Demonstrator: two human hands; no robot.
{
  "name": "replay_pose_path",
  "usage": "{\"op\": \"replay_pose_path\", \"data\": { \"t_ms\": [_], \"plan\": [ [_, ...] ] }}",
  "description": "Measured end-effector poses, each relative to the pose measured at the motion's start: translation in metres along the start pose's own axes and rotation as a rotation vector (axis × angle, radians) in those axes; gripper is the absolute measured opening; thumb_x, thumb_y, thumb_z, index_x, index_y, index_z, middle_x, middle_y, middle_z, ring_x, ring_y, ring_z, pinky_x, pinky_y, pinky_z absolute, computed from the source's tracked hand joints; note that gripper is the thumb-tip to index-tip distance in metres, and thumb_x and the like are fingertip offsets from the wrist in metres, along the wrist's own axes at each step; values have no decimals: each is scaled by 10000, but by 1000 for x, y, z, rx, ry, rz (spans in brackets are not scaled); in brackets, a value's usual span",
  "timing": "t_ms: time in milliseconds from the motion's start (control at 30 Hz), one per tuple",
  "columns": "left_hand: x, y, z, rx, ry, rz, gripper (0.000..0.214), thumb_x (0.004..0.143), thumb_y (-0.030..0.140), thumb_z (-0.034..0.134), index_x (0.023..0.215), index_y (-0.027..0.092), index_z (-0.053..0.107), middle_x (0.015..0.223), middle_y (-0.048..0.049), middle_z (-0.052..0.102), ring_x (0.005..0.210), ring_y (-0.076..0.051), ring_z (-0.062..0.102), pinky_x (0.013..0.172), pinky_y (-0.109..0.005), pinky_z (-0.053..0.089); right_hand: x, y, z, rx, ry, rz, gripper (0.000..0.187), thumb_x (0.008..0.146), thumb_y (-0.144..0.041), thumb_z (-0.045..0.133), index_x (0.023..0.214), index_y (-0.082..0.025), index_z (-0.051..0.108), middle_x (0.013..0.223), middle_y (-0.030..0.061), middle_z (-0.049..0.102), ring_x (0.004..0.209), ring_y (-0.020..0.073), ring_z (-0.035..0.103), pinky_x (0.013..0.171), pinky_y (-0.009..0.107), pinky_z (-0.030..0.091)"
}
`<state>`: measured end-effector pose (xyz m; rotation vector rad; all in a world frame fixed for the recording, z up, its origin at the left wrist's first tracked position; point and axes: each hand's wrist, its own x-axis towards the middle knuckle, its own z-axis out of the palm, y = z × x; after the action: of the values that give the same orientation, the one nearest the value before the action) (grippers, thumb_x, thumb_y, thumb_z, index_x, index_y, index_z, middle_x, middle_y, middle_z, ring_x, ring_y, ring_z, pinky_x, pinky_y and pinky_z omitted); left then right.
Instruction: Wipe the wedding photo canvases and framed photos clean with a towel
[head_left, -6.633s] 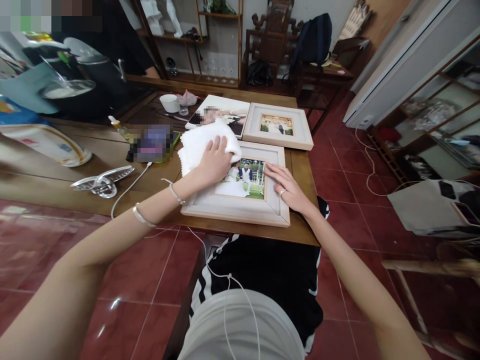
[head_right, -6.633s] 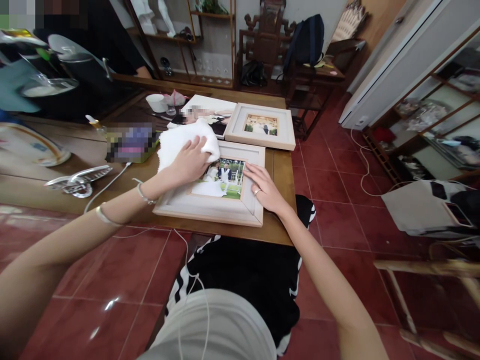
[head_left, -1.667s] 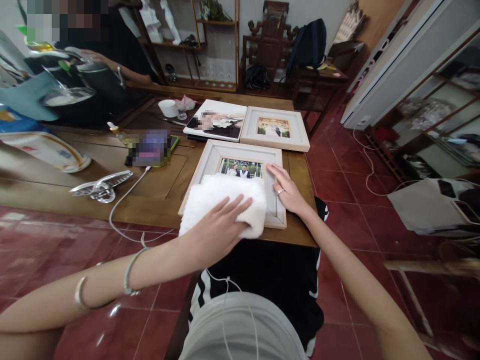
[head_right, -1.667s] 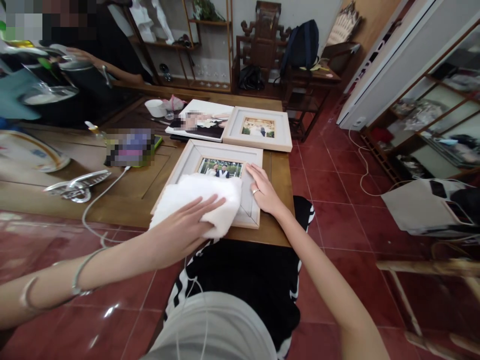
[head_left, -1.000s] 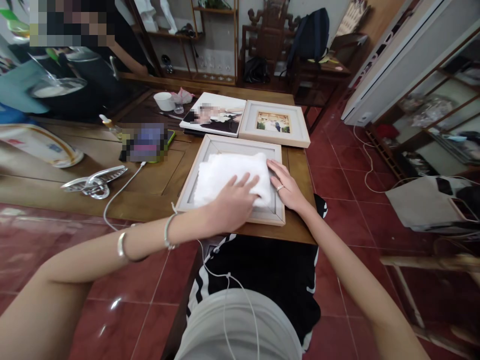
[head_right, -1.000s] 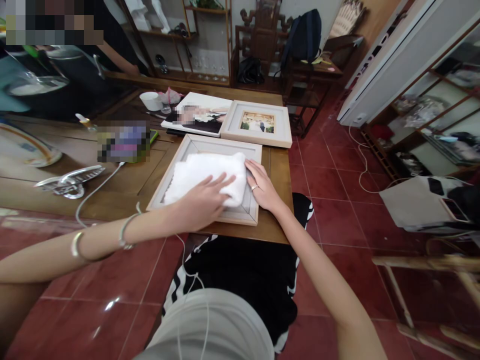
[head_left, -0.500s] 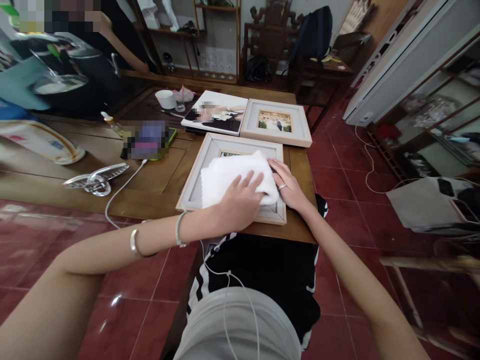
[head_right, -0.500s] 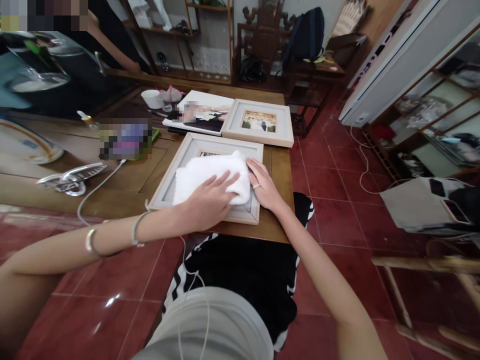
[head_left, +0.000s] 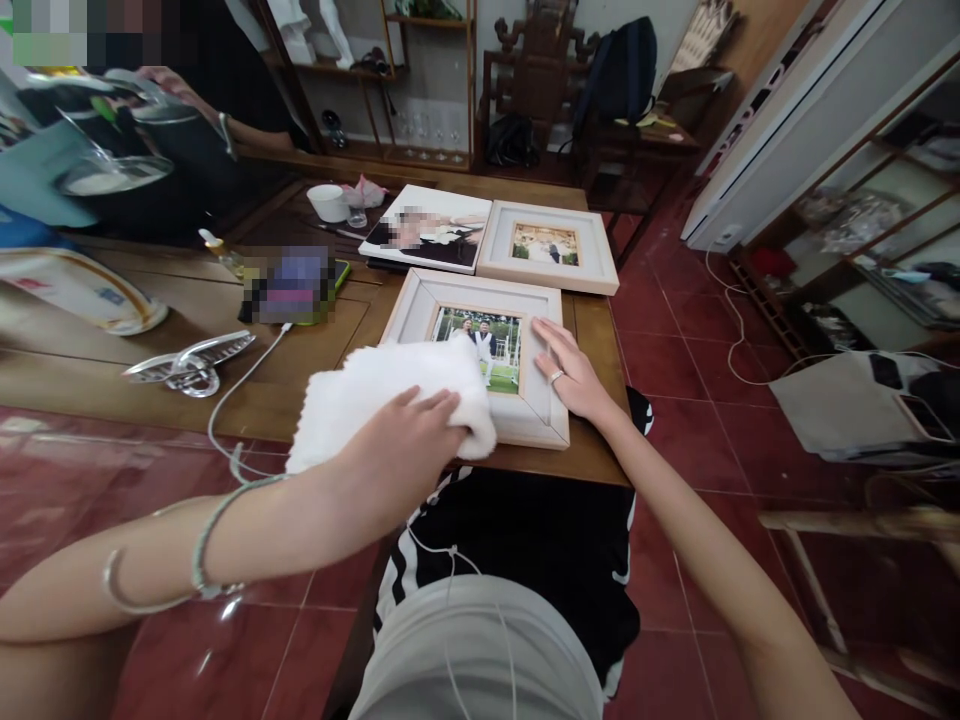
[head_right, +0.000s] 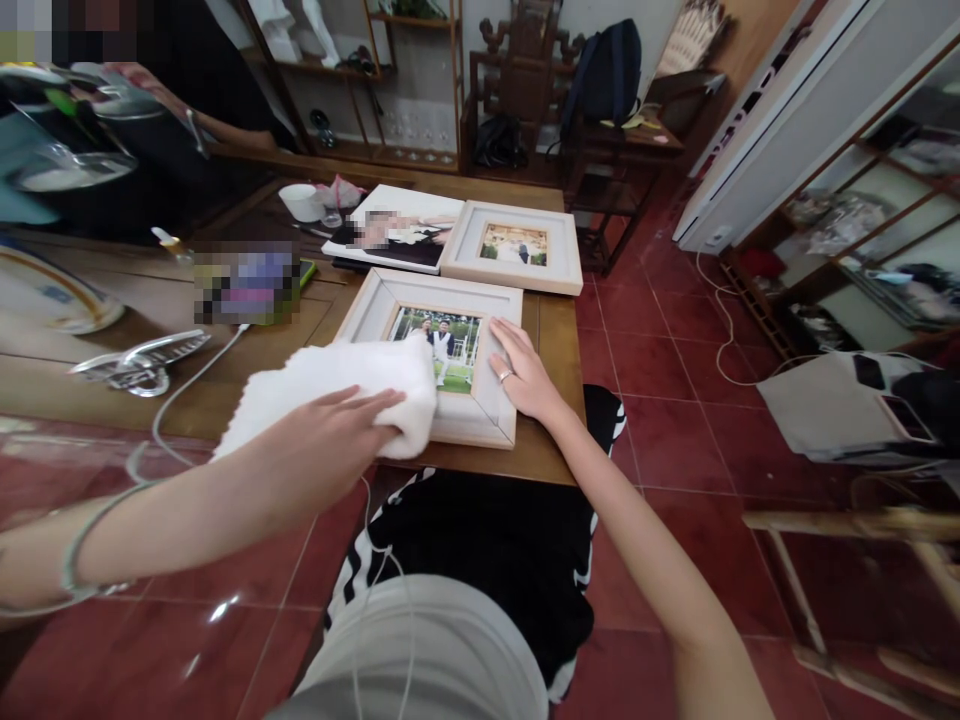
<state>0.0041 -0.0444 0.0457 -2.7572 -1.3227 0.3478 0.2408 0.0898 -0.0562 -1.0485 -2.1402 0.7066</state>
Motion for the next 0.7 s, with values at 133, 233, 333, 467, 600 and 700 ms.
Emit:
{"op": "replay_pose_path", "data": {
  "t_ms": [133,233,333,467,600,700],
  "plan": [
    [-1,-32,3,55,-35,-201,344,840,30,443,1022,138,714,1329,-186,618,1028,-278,697,866,-400,544,0,2,0,3,-5,-3,555,972,-490,418,1484,-274,423,1562,76,398,1480,269,298,1227,529,226],
    [12,-66,5,72,-53,-292,333,916,121,393,1095,112,673,1263,-205,642,950,-294,707,736,-386,544,0,3,1,9,0,-5,546,965,-472,438,1481,-294,423,1560,58,404,1478,270,302,1227,536,224],
    [34,-100,6,53,72,-378,358,962,203,336,1123,122,645,1120,-183,682,899,-292,697,704,-386,520,0,4,0,5,2,-8,543,962,-456,443,1479,-290,426,1557,59,408,1478,267,302,1227,536,226],
    [74,-116,2,-120,285,-288,345,949,183,343,1103,117,644,1109,-171,675,973,-282,659,820,-404,501,0,4,-1,-17,-1,-25,532,961,-406,440,1478,-282,423,1553,63,416,1475,254,307,1226,540,223],
    [122,-99,-7,-326,360,-21,362,992,240,326,1115,118,644,1111,-137,677,1013,-238,632,890,-359,475,0,5,-1,-35,1,-50,533,952,-364,442,1472,-243,432,1539,89,433,1470,257,316,1222,541,227],
    [150,-83,-6,-374,302,102,375,1012,266,314,1087,109,646,1103,-128,679,979,-213,637,880,-325,469,0,7,0,-32,7,-40,531,939,-359,455,1457,-244,450,1532,88,438,1461,271,328,1219,545,231]
  ]
}}
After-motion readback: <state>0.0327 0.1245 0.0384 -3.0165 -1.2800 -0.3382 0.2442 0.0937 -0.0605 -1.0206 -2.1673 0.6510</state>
